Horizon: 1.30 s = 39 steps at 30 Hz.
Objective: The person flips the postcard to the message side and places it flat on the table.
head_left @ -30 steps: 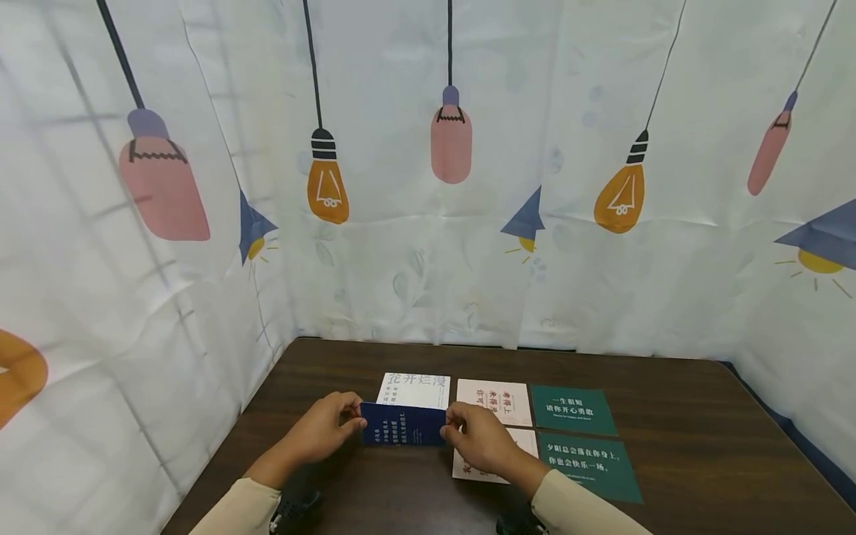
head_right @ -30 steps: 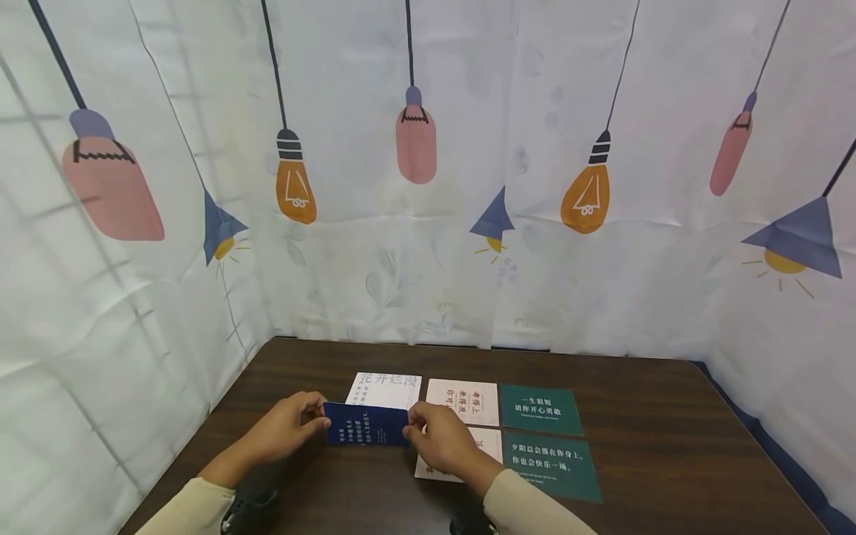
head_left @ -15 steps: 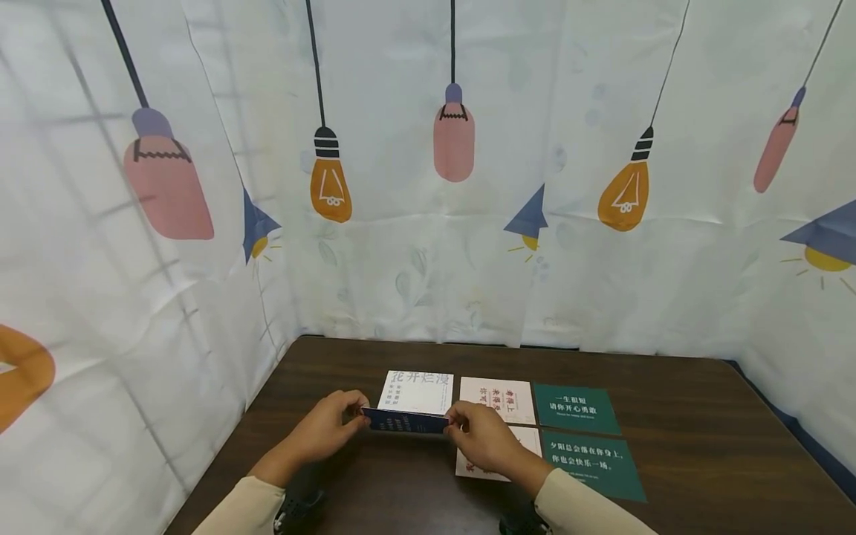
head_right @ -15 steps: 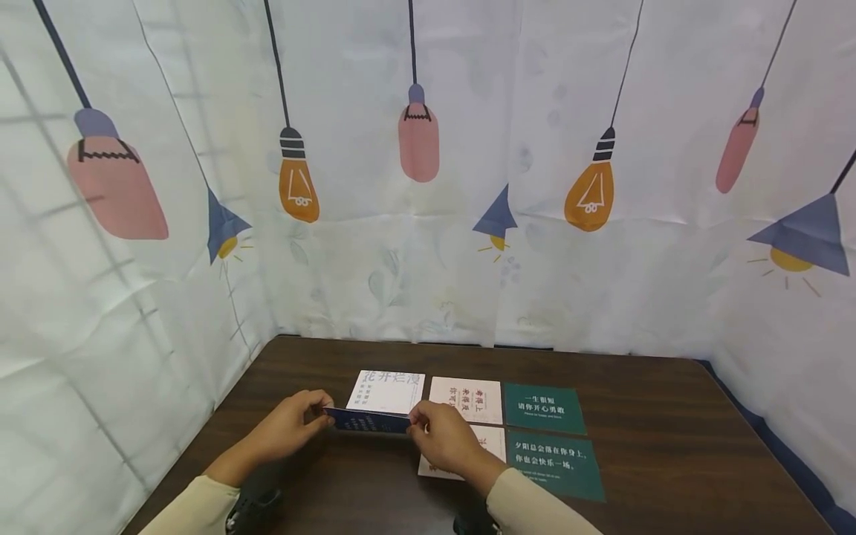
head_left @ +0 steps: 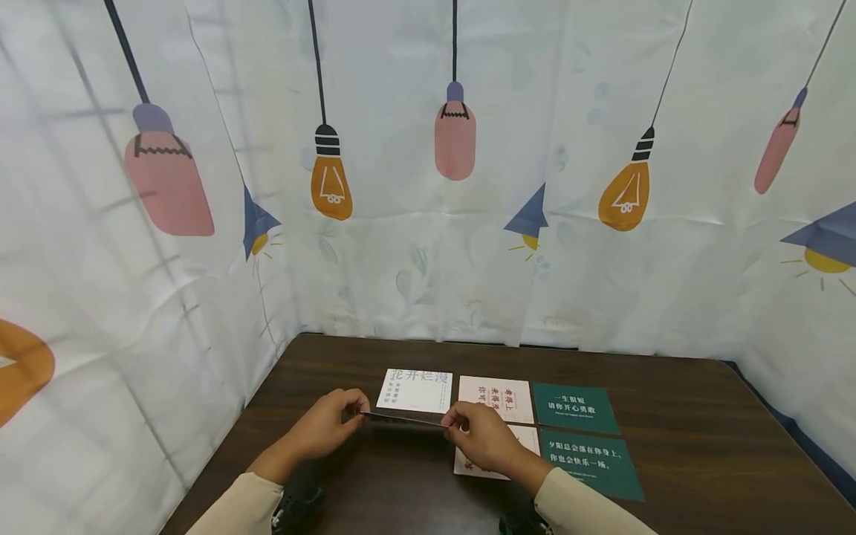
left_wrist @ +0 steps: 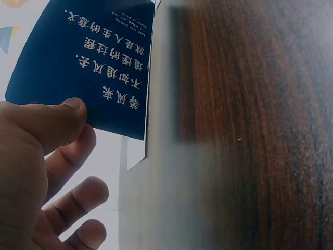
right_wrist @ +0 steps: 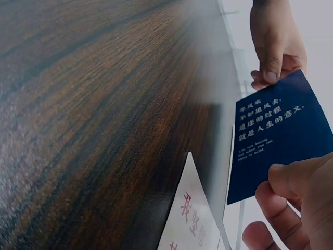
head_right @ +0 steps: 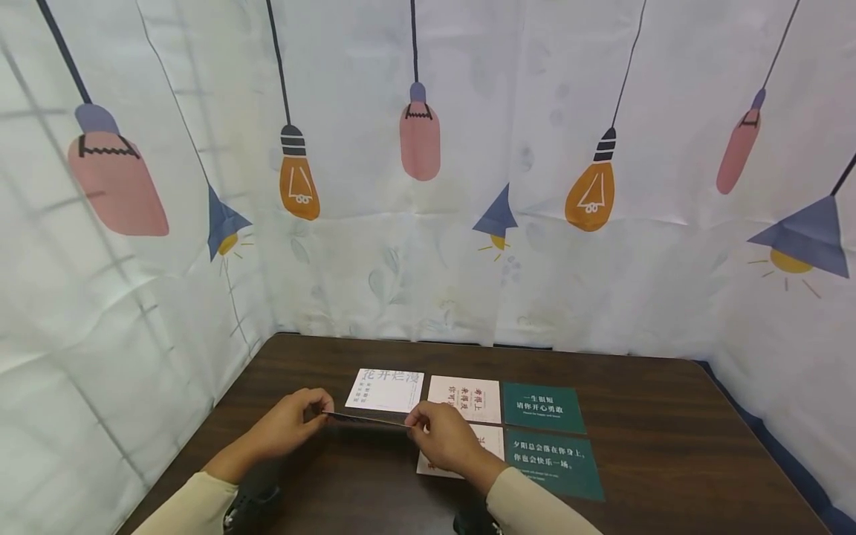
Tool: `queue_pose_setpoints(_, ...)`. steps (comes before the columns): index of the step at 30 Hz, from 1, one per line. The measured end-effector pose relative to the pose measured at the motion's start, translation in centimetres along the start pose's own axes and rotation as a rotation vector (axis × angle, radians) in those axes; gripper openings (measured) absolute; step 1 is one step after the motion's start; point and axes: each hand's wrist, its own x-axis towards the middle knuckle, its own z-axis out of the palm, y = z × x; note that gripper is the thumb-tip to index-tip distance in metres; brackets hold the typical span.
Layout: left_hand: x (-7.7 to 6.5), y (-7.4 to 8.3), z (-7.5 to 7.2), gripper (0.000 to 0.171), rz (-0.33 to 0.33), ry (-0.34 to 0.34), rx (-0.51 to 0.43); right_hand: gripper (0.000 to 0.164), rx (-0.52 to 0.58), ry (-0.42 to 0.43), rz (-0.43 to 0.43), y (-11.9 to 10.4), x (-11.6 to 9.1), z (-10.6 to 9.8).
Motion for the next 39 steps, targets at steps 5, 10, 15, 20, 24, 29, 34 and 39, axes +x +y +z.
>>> queue_pose_setpoints(5,-0.04,0.10,-0.06,0.012,0.003,-0.004,-0.006,0.003,0.017,-0.016,-0.001,0.02,0.05,-0.10)
queue_pose_setpoints(10,-0.24,0.01,0.13,0.019,-0.009,0.001,0.000,0.003,0.047,-0.029,-0.004,0.13,0.07,-0.07)
queue_pose_setpoints(15,-0.50,-0.17,0.33,0.023,-0.010,0.003,-0.007,0.007,0.052,-0.028,0.006,0.16,-0.11,0.17)
queue_pose_setpoints(20,-0.62,-0.37,0.37,0.024,-0.010,-0.003,-0.014,0.009,0.060,-0.033,0.004,0.22,-0.15,0.23)
queue_pose_setpoints(24,-0.51,-0.50,0.36,0.027,0.001,0.003,-0.011,0.009,0.054,-0.031,-0.009,0.27,0.01,0.12)
queue_pose_setpoints(29,-0.28,-0.58,0.41,0.029,0.014,0.008,0.000,0.010,0.099,-0.048,-0.008,0.34,0.16,-0.15)
queue_pose_setpoints(34,-0.38,-0.62,0.42,0.023,0.002,-0.020,-0.011,0.011,0.118,-0.055,0.002,0.37,0.09,-0.14)
queue_pose_setpoints(39,-0.79,-0.65,0.42,0.022,-0.007,-0.036,-0.032,0.012,0.137,-0.071,0.013,0.31,-0.12,0.17)
